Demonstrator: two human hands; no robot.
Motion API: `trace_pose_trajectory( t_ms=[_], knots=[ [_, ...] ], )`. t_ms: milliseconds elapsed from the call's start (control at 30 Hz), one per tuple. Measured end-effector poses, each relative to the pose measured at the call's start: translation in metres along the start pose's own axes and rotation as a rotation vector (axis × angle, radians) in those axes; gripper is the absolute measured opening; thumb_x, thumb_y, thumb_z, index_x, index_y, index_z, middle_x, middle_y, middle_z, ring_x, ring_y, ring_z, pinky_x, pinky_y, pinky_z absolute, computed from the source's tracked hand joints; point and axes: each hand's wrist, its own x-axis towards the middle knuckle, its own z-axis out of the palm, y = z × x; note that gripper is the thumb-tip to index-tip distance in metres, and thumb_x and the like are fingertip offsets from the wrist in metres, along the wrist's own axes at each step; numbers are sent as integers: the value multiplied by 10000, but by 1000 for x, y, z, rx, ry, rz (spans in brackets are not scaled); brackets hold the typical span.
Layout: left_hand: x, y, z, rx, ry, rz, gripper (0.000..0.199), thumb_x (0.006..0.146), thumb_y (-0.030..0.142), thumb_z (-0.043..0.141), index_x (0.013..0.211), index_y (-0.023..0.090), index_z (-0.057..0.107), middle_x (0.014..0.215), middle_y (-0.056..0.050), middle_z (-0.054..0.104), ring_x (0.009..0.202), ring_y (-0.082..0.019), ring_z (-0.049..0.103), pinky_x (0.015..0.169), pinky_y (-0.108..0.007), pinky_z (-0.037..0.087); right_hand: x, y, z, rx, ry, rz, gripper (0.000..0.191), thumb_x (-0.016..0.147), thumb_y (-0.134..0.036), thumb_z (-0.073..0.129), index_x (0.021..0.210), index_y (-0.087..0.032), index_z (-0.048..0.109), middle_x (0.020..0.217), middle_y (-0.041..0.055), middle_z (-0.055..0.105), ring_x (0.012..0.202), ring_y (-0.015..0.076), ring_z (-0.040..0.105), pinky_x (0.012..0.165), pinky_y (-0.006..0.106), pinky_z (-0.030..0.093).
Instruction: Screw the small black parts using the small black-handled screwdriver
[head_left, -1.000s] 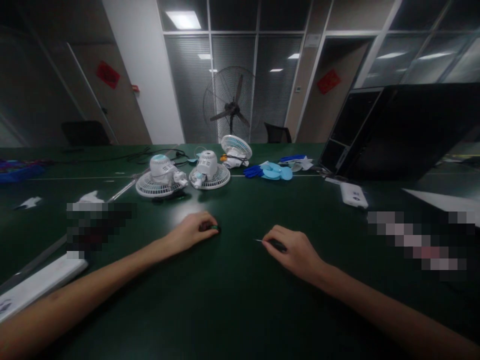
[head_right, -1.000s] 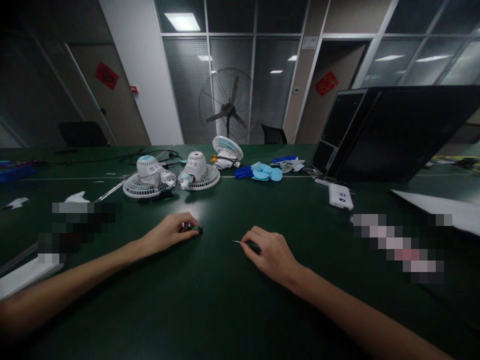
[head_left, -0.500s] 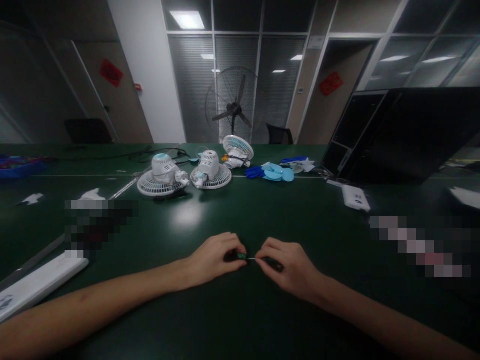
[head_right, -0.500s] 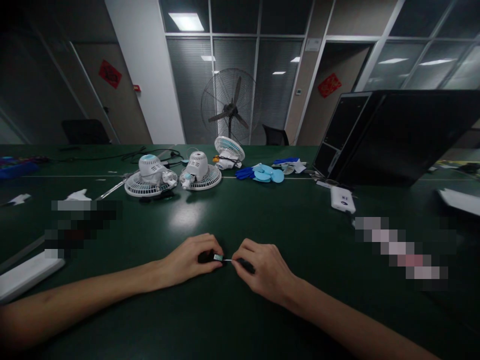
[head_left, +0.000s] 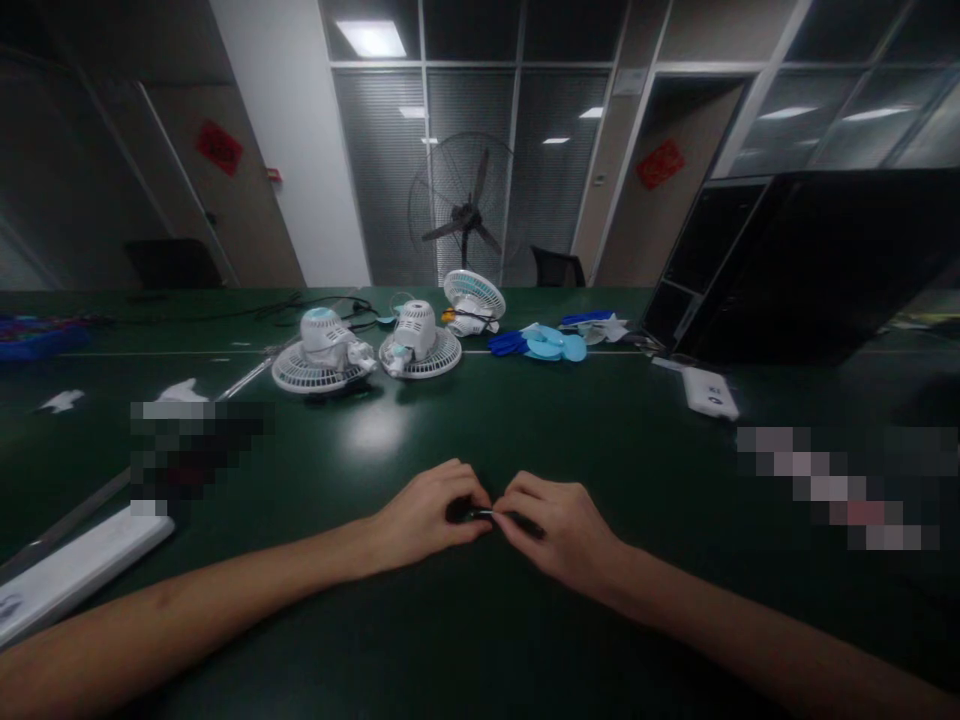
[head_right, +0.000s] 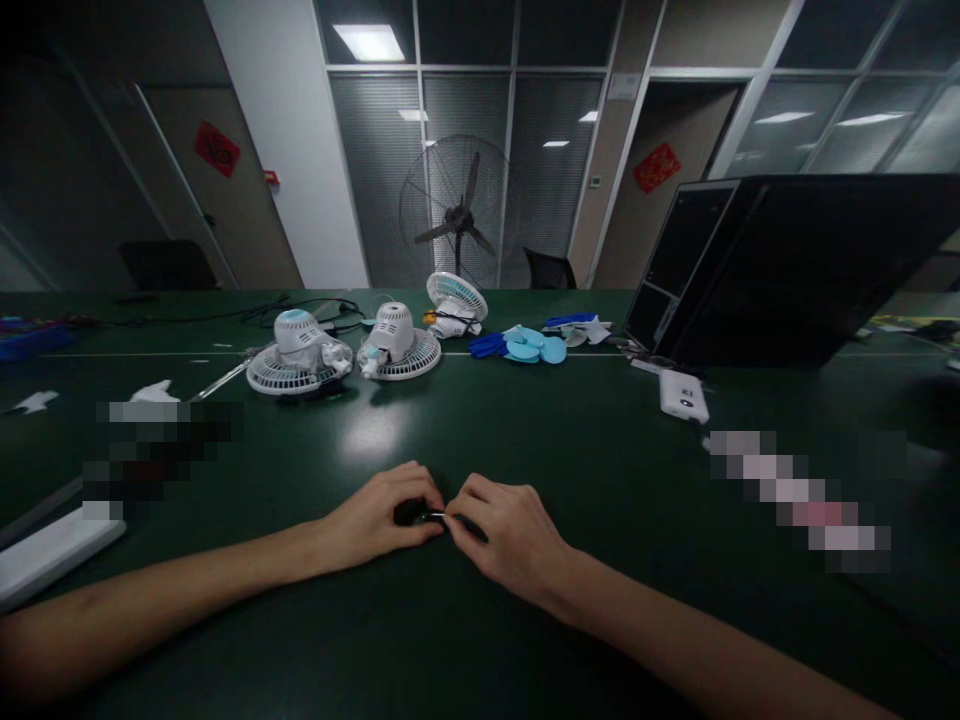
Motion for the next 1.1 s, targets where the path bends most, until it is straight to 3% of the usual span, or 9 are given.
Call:
trace_pose_trajectory(
  t_ms=[300,500,600,700,933,1000,1100],
  knots=[
    [1,5,-1,39,-3,-15,156,934,287,712,1066,209,684,1050,-39,681,998,-206,602,847,-327,491,-1,-2,0,-92,52,-117,150,1021,-218,602,1080,-198,738,989,45,700,779,151,658,613,259,444],
    [-17,14,-6,100,-32,-41,223,986,250,613,1205,241,660,1152,-62,648,1057,-226,597,913,-364,513,-6,10,-9,-44,102,-67,169,1024,-209,605,1127,-197,739,1012,47,702,807,147,672,658,248,500],
    [-31,7,-17,76,-75,-30,275,1049,259,516,1303,270,621,1234,-75,626,1104,-224,598,944,-360,519,-9,19,-14,-30,98,-28,178,1030,-213,598,1139,-193,737,1033,53,703,819,150,678,674,243,529],
    [-39,-24,-40,95,-60,-41,307,1070,287,470,1349,277,598,1283,-87,607,1127,-227,596,964,-364,522,-10,25,-15,2,92,7,175,1036,-221,592,1128,-185,737,1051,59,704,810,148,680,675,244,550],
    [-48,-141,-108,292,191,-263,357,1050,420,458,1273,219,650,1210,-104,616,1056,-260,627,925,-412,532,-9,28,-14,38,66,44,155,1019,-193,623,1123,-193,738,1058,47,697,818,152,674,700,263,564],
    [-53,-157,-118,327,243,-303,379,1029,452,479,1250,209,668,1193,-111,631,1061,-274,635,934,-423,529,-9,28,-13,29,66,48,155,1013,-185,628,1120,-200,740,1044,42,697,805,153,671,695,270,560],
    [-58,-163,-123,336,300,-345,419,995,501,511,1231,202,686,1186,-121,658,1061,-287,646,922,-423,532,-9,28,-14,45,54,41,160,1016,-182,624,1126,-197,739,1056,49,697,811,152,673,681,261,558]
  ],
)
